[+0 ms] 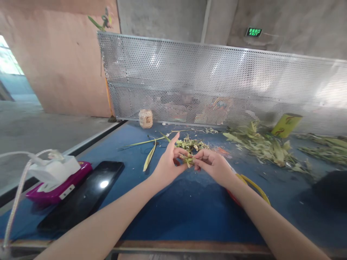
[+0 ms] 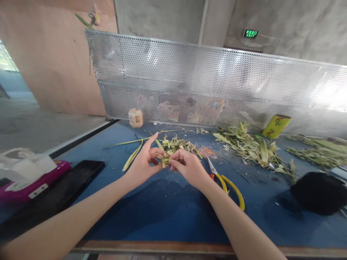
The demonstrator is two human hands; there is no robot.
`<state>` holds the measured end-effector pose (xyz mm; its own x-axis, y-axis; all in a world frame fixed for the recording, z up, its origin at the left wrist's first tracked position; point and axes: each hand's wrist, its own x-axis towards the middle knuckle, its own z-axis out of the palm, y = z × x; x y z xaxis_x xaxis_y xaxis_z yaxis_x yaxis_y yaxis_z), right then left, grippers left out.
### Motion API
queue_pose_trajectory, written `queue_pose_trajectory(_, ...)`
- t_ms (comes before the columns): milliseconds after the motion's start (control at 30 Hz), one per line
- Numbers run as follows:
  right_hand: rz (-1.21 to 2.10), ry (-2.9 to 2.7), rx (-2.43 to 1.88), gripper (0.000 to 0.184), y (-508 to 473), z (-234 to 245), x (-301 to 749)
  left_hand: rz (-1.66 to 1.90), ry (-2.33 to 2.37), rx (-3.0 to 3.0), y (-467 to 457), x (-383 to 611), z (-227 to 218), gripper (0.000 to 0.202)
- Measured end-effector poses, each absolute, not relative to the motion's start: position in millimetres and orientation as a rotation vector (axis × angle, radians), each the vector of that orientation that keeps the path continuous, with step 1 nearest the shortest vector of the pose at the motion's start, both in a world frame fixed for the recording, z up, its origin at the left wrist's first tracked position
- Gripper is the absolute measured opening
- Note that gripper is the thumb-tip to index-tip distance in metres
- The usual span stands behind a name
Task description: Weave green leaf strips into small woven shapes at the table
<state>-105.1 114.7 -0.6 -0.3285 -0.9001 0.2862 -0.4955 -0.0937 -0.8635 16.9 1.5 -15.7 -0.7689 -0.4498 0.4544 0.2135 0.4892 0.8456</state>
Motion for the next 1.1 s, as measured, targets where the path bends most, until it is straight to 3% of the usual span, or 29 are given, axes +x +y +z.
queue_pose_trajectory(300, -1.328, 2.01, -1.783, 0.007, 117, -4, -113, -1.379, -2.106, 0.205, 2, 20, -15, 0.083)
queue_pose_trajectory(633, -1.316, 2.112, -1.845, 0.007, 118, -2, -109, -1.067, -2.339, 0.06, 7, 23, -13, 0.09)
queue_pose_trajectory(933, -1.193, 2.147, -2.022, 0.009, 120, -2, -100, -1.462, -2.069, 0.213, 11, 19, -14, 0.083)
queue_pose_trajectory(1100, -1.218, 2.115, -1.894, 0.011, 120, 0, -101, -1.654, -1.942, 0.323, 7, 19, -7, 0.088)
